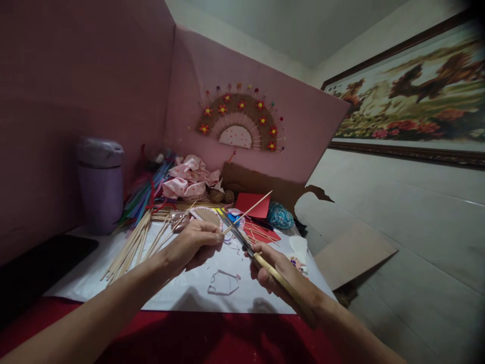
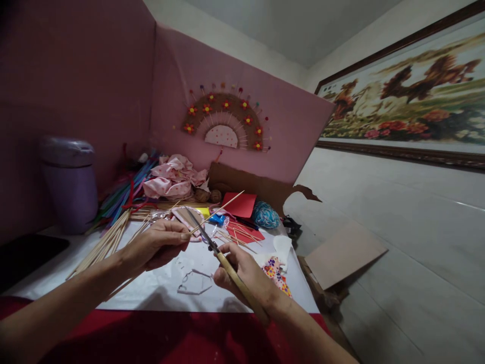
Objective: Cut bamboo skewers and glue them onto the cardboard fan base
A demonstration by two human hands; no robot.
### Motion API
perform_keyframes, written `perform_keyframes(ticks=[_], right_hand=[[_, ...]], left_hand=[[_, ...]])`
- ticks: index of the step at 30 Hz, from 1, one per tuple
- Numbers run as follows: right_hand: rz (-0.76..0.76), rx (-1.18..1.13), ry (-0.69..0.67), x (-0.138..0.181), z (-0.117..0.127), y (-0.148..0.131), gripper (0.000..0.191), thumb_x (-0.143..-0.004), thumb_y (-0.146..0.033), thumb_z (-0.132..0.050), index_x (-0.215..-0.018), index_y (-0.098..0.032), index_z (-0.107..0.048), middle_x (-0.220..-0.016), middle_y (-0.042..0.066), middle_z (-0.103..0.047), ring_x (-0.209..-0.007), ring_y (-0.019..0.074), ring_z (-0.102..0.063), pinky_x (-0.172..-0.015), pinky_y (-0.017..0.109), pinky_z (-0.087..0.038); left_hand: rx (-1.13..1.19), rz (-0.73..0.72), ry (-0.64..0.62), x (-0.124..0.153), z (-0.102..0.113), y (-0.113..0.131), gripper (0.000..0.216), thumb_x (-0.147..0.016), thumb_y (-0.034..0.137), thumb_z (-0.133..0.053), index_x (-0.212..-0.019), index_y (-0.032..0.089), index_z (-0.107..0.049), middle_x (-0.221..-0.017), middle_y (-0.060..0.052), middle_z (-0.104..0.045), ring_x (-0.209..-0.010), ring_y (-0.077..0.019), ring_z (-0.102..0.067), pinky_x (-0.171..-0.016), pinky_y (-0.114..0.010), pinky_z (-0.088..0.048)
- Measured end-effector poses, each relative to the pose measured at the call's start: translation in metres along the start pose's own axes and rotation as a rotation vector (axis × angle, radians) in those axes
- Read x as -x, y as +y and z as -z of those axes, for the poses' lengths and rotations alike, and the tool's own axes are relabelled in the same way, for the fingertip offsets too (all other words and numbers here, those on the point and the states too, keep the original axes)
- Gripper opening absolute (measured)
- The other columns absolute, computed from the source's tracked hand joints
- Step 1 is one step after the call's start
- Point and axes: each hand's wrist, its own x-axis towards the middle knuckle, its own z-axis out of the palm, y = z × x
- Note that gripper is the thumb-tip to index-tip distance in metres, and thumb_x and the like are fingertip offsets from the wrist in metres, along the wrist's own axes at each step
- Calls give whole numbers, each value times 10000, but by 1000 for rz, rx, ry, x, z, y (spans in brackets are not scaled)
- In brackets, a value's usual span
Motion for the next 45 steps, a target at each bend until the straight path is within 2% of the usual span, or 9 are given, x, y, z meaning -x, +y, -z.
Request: perform_keyframes(ticks=[13,21,25,30,35,39,45], right_hand=[[-11,39,-8,-3,-1,-5,621,-671,-732,-517,-966,-194,-423,-704,-22,-467,-557,88,-371,-456,194,-315],[39,32,10,-4,-3,2,534,-721,-670,-533,-947,-193,-454,-661,-38,-439,-533,79,-342,-447,188,-285],[33,36,41,-4,-5,3,502,-730,-656,-538,-901,-188,-478,-595,-59,-383,-476,63,-289,-421,188,-228],[31,85,76,-3,-7,3,549,-684,-684,-563,-894,-179,-511,-574,-63,-370,-480,68,-282,-436,200,-217],[-13,138,132,-2,-9,0,495,-642,-621,-656,-834,-184,-525,-565,-65,-357,-512,83,-281,-455,209,-218],[-25,162,175,-2,-12,0,473,-634,-593,-680,-817,-186,-525,-550,-67,-362,-517,89,-278,-465,215,-222],[-40,142,221,-1,-16,-1,478,-619,-601,-685,-792,-185,-525,-556,-63,-360,-522,94,-288,-467,214,-226]], left_hand=[[-9,9,5,1,-3,3,214,-674,309,-581,-541,151,-522,-308,82,-292,-256,-21,-145,-254,-161,-68],[-107,-3,-2,-2,2,-1,205,-697,296,-557,-558,148,-529,-331,78,-301,-278,-27,-181,-292,-173,-74],[-188,-50,22,-1,2,0,209,-695,292,-551,-547,146,-526,-349,76,-306,-301,-29,-194,-312,-178,-93],[-322,-152,40,0,2,-1,209,-717,271,-512,-544,154,-509,-402,68,-311,-359,-47,-234,-361,-195,-142],[-538,-322,92,2,0,-3,253,-762,245,-457,-523,165,-450,-482,42,-346,-455,-77,-313,-436,-216,-221],[-934,-511,221,2,-2,-6,298,-828,249,-426,-542,167,-452,-511,23,-397,-494,-94,-346,-506,-239,-246],[-1422,-625,374,0,-3,-18,175,-840,184,-426,-735,158,-562,-533,-22,-508,-457,-127,-410,-477,-267,-189]])
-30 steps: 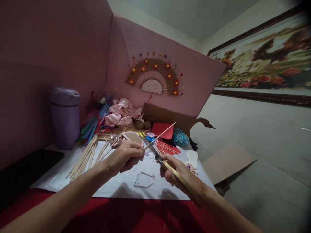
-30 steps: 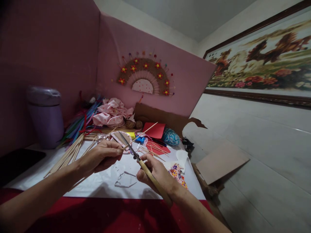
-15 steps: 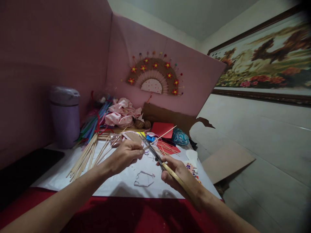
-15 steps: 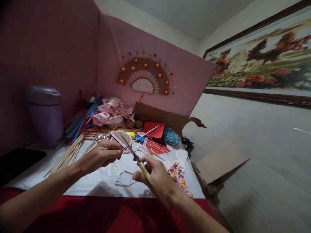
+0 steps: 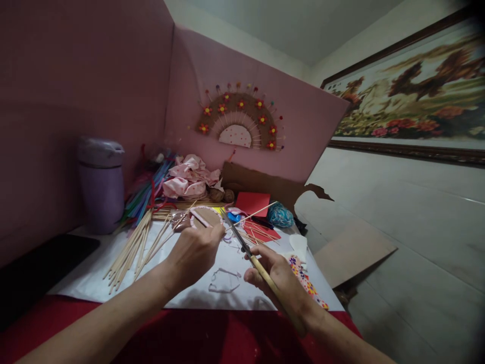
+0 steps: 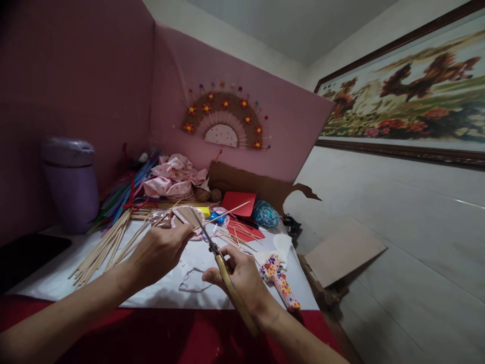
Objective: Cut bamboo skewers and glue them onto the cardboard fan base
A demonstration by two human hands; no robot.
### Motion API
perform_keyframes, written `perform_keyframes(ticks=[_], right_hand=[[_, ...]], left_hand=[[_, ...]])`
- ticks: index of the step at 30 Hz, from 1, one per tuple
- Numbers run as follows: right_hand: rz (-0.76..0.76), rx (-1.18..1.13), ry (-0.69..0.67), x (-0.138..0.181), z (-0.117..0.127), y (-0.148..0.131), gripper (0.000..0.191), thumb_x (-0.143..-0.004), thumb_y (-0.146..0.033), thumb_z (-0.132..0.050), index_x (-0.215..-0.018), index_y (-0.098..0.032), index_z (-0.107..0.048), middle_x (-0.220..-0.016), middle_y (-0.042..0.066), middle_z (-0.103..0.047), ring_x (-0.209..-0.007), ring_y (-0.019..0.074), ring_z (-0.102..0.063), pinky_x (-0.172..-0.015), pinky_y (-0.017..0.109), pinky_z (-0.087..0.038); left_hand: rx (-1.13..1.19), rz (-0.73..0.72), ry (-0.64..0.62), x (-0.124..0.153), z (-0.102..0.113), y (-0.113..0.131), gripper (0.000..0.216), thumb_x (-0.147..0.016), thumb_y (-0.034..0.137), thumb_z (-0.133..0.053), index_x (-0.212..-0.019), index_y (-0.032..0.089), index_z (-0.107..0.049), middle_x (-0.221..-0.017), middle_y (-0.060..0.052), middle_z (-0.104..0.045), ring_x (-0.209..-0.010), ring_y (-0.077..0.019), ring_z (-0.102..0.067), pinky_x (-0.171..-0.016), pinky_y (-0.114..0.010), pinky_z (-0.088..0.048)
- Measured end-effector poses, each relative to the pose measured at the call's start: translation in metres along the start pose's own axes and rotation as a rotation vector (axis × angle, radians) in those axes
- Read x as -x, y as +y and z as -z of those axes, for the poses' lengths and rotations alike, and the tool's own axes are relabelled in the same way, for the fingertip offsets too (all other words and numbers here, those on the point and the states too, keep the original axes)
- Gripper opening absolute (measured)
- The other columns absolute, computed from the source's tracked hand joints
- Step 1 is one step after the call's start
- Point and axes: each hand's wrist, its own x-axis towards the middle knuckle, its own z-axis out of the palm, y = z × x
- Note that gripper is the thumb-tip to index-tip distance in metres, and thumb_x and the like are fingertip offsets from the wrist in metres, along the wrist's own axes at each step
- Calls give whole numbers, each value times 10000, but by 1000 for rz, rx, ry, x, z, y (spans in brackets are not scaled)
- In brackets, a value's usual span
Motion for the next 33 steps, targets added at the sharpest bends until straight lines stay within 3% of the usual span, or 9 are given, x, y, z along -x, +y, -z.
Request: perform_keyframes(ticks=[7,10,13,20,24,25,27,30,33], right_hand=[[36,-71,8,4,-3,1,446,-679,-584,-645,-802,-175,-516,-556,-70,-323,-519,85,-250,-457,217,-191],[25,-106,-8,7,-6,1,433,-689,-564,-648,-823,-174,-514,-554,-75,-310,-517,83,-241,-453,217,-183],[33,-92,-9,8,-7,-1,403,-695,-528,-660,-818,-176,-507,-574,-69,-346,-539,89,-271,-474,218,-217],[29,-21,-13,10,-7,-2,318,-696,-416,-682,-822,-188,-500,-550,-81,-359,-531,92,-295,-474,217,-245],[31,-12,-21,11,-5,-3,253,-715,-354,-668,-806,-194,-494,-553,-81,-387,-523,89,-307,-476,213,-261],[30,-7,-22,11,-5,-3,258,-715,-363,-668,-800,-194,-493,-551,-82,-382,-521,88,-301,-473,214,-256],[31,15,3,10,-4,-3,293,-706,-407,-672,-787,-189,-496,-538,-84,-356,-519,89,-281,-468,218,-239],[42,44,73,8,-6,-2,330,-701,-458,-666,-780,-178,-510,-550,-76,-357,-530,94,-293,-483,224,-244],[22,37,105,6,-12,-1,340,-711,-475,-651,-802,-172,-525,-569,-65,-388,-538,98,-323,-491,223,-259]], left_hand=[[-175,-126,140,2,1,5,226,-843,109,-371,-734,143,-565,-617,-51,-586,-519,-146,-501,-475,-272,-220],[-79,-43,120,2,3,5,220,-828,96,-374,-697,141,-544,-562,-28,-552,-487,-128,-469,-481,-266,-226],[209,122,87,-3,7,6,246,-833,178,-410,-600,153,-485,-507,6,-476,-476,-99,-413,-489,-242,-248],[1263,700,-337,-14,13,-1,248,-681,282,-543,-517,180,-388,-379,82,-312,-305,-26,-166,-326,-174,-105],[1448,792,-623,-12,13,-7,167,-624,237,-556,-573,196,-402,-346,106,-283,-264,-27,-78,-279,-177,-53],[1418,766,-615,-12,11,-7,156,-647,253,-545,-587,196,-412,-350,103,-287,-263,-32,-89,-279,-180,-67],[1232,648,-436,-11,7,-5,195,-723,297,-509,-586,186,-426,-377,79,-331,-283,-42,-173,-306,-183,-141],[642,306,-32,-6,-1,1,258,-810,283,-451,-587,157,-485,-470,8,-465,-417,-82,-397,-426,-203,-274],[74,31,101,0,-5,5,201,-809,128,-396,-723,144,-577,-630,-46,-585,-532,-127,-498,-481,-240,-272]])
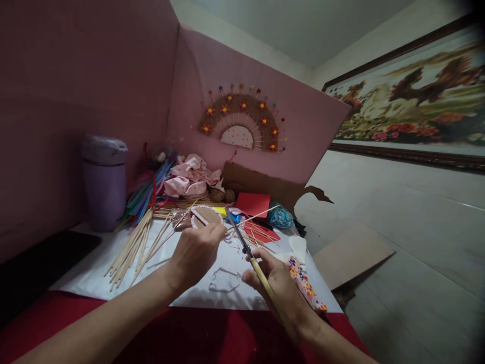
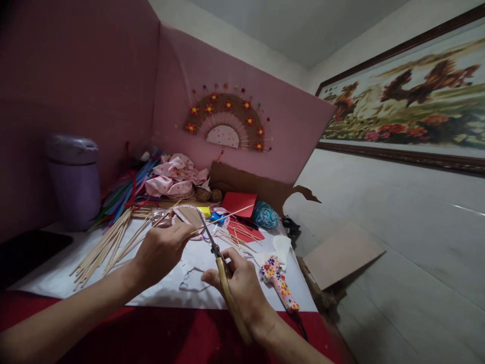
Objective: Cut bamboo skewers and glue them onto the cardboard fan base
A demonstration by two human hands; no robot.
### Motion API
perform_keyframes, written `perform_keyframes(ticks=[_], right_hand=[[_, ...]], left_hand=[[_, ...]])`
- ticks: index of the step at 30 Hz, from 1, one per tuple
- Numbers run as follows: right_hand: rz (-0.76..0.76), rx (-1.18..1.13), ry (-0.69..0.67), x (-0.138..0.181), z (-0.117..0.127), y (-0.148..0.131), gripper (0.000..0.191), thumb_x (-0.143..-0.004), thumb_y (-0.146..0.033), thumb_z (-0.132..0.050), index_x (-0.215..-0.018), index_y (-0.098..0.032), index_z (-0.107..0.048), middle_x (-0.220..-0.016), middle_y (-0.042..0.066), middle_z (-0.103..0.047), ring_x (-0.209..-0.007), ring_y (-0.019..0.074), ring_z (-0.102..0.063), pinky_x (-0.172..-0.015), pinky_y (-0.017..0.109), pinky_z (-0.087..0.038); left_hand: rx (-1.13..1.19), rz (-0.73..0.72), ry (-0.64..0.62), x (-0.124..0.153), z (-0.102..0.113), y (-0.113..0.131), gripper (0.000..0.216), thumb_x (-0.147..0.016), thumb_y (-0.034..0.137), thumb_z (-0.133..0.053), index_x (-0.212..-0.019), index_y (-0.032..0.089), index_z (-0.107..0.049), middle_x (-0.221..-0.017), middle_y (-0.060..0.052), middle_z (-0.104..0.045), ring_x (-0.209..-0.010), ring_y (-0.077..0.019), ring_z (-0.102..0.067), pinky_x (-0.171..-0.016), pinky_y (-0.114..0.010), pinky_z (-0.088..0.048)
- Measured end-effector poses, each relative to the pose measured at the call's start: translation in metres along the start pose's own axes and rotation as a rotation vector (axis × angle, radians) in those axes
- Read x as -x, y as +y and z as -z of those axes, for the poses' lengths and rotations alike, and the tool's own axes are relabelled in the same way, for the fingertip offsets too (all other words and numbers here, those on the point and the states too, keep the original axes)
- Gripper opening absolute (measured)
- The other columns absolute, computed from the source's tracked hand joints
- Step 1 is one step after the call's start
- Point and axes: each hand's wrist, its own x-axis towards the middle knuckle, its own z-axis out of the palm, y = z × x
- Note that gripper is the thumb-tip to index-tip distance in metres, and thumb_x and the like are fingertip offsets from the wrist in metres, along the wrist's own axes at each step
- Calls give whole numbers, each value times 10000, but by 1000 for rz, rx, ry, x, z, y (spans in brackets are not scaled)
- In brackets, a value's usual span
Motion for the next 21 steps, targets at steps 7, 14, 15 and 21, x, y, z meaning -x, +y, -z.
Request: perform_keyframes(ticks=[7,14,15,21], right_hand=[[12,-81,-30,-1,-12,9,347,-715,-451,-665,-877,-182,-516,-553,-75,-376,-522,94,-312,-464,212,-238],[65,-72,-57,-1,-8,8,338,-704,-429,-675,-856,-190,-491,-561,-77,-413,-520,90,-327,-483,213,-268],[62,-62,-64,-1,-7,6,332,-703,-423,-675,-843,-190,-486,-552,-79,-416,-515,89,-330,-481,212,-270],[30,-4,-28,-1,-4,2,311,-700,-433,-660,-793,-185,-497,-531,-80,-398,-507,88,-315,-471,213,-265]], left_hand=[[-68,91,-41,-4,12,0,201,-778,92,-382,-667,161,-535,-517,-12,-496,-482,-126,-431,-487,-258,-228],[952,654,-377,-15,19,-7,278,-769,355,-467,-558,189,-394,-424,70,-295,-357,-55,-197,-374,-204,-134],[1052,728,-455,-16,20,-9,281,-759,387,-482,-575,195,-393,-413,83,-270,-342,-50,-153,-361,-205,-100],[819,559,-361,-12,15,-8,265,-800,373,-456,-616,181,-458,-430,56,-341,-363,-72,-250,-389,-211,-183]])
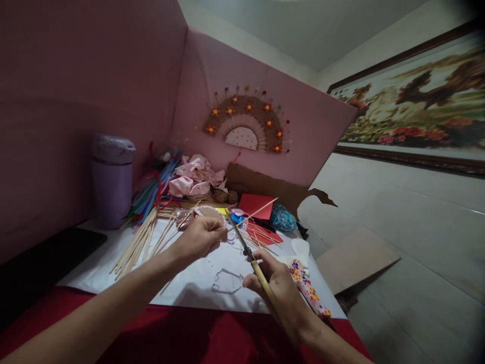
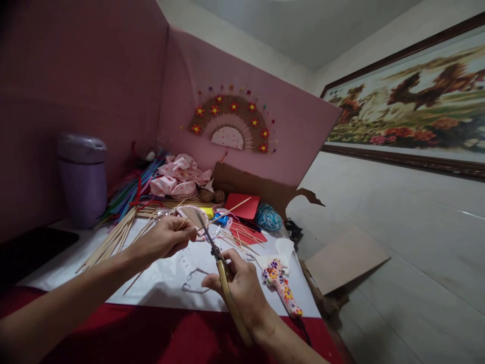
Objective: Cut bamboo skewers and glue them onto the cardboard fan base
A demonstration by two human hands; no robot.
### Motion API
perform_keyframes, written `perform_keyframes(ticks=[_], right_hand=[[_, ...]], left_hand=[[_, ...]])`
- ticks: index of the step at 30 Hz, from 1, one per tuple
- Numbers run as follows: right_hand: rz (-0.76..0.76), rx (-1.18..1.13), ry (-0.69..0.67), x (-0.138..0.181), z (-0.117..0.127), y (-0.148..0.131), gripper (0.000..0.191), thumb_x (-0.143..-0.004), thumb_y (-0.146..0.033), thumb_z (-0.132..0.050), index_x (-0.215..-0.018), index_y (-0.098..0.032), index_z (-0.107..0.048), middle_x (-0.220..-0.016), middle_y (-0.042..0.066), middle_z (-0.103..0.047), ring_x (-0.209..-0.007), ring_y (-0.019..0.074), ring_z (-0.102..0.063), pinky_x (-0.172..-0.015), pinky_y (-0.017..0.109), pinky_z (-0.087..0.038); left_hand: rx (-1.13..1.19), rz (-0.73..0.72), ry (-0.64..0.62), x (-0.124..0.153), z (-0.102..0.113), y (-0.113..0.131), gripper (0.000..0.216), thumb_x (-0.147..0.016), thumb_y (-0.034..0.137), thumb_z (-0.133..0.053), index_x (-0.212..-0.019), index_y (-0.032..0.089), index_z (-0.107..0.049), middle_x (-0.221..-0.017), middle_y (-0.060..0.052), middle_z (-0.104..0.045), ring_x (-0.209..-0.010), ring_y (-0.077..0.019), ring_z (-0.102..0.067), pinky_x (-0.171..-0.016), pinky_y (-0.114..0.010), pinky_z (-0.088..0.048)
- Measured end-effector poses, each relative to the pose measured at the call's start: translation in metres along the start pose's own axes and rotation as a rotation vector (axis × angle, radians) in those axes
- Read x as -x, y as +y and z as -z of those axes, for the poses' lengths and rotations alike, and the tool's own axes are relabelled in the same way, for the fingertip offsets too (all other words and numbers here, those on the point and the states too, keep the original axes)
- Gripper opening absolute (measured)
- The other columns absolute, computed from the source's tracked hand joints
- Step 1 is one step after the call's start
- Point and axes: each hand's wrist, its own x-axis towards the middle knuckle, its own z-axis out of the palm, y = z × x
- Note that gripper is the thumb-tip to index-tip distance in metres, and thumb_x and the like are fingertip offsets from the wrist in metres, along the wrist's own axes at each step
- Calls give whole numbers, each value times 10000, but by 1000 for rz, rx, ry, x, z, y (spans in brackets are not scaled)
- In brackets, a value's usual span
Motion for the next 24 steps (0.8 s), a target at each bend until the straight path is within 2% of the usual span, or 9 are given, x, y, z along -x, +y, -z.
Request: perform_keyframes(ticks=[2,4,7,9,11,16,19,21,24], right_hand=[[-15,17,34,0,-1,-1,311,-702,-444,-655,-774,-183,-504,-524,-81,-372,-508,90,-303,-468,216,-256],[-40,16,43,0,-3,-1,306,-705,-440,-656,-778,-182,-508,-527,-77,-378,-509,91,-308,-468,216,-255],[-41,5,38,0,-6,0,315,-700,-440,-666,-796,-184,-510,-532,-77,-376,-510,92,-310,-466,217,-253],[-17,-9,27,0,-8,2,324,-696,-442,-674,-803,-186,-507,-533,-81,-362,-511,91,-304,-464,217,-247],[0,-25,10,1,-8,5,323,-700,-434,-675,-821,-186,-507,-539,-83,-358,-512,90,-298,-465,216,-245],[23,-48,-28,6,-4,10,314,-706,-404,-680,-852,-194,-498,-557,-85,-392,-519,89,-331,-483,215,-272],[3,-16,-28,8,0,8,313,-686,-394,-699,-822,-195,-500,-547,-91,-377,-509,86,-329,-481,213,-273],[-18,6,-11,8,2,7,301,-693,-403,-687,-804,-191,-504,-539,-88,-383,-507,86,-325,-476,212,-274],[-43,39,37,6,2,4,299,-703,-428,-666,-787,-187,-510,-529,-81,-403,-504,90,-326,-465,213,-272]], left_hand=[[-340,-258,202,1,-5,-4,239,-821,282,-429,-625,165,-501,-504,6,-449,-457,-102,-385,-463,-228,-246],[-639,-414,315,3,-9,-7,205,-819,181,-399,-671,158,-540,-575,-24,-515,-527,-125,-443,-513,-248,-256],[-764,-411,334,5,-9,-7,212,-813,144,-380,-690,163,-550,-559,-20,-507,-524,-128,-436,-522,-257,-245],[-623,-358,312,5,-6,-3,233,-808,185,-406,-594,165,-496,-512,1,-448,-508,-114,-402,-515,-245,-250],[-358,-255,229,3,-3,1,289,-795,234,-435,-513,167,-423,-469,25,-370,-463,-89,-340,-479,-225,-242],[294,229,-213,-2,8,0,247,-737,318,-518,-561,190,-400,-398,92,-243,-339,-43,-106,-342,-193,-82],[433,311,-370,-3,8,-4,208,-705,267,-543,-596,199,-379,-401,103,-248,-330,-36,-79,-321,-181,-88],[352,218,-291,-4,2,-6,184,-765,315,-490,-644,195,-423,-405,97,-270,-324,-48,-114,-327,-185,-122],[-87,-124,52,-3,-8,-10,229,-827,324,-425,-663,175,-481,-462,42,-382,-385,-81,-302,-400,-206,-220]])
